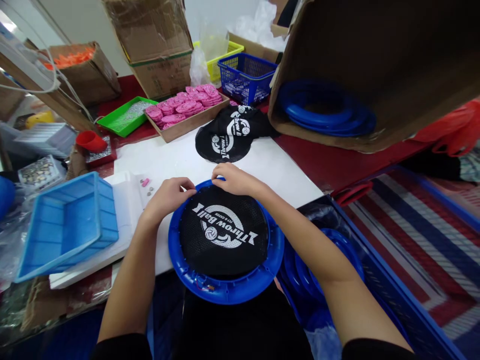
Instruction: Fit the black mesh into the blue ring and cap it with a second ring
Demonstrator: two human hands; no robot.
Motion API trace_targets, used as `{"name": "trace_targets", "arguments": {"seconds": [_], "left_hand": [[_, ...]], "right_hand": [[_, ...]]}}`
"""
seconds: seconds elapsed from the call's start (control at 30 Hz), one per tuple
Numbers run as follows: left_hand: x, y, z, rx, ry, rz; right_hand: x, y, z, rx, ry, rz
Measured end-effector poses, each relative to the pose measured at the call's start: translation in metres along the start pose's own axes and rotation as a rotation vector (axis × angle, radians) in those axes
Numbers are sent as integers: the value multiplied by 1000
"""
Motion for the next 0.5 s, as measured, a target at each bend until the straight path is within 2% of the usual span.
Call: {"name": "trace_targets", "arguments": {"seconds": [0.17, 0.27, 0.37, 0.43, 0.5], "left_hand": [[-9, 2, 8, -90, 42, -13], [-15, 0, 6, -116, 10, -7], [-16, -3, 7, -160, -37, 7], [-13, -1, 15, -188, -82, 22], [-11, 11, 30, -233, -105, 31]], "right_hand": [[19, 24, 14, -45, 45, 22], [27, 47, 9, -71, 88, 91], [34, 82, -17, -47, 133, 140], [34, 111, -43, 3, 136, 102], [30, 142, -72, 85, 141, 25]]}}
Point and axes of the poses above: each hand's wrist, its own y-axis away from the middle knuckle, its own x-axis out of the back of the hand, z = x × y, the point moved 5 cm from there along -y, towards the middle knuckle, and after that the axes turned 4 degrees about z, right-handed, at the moved point
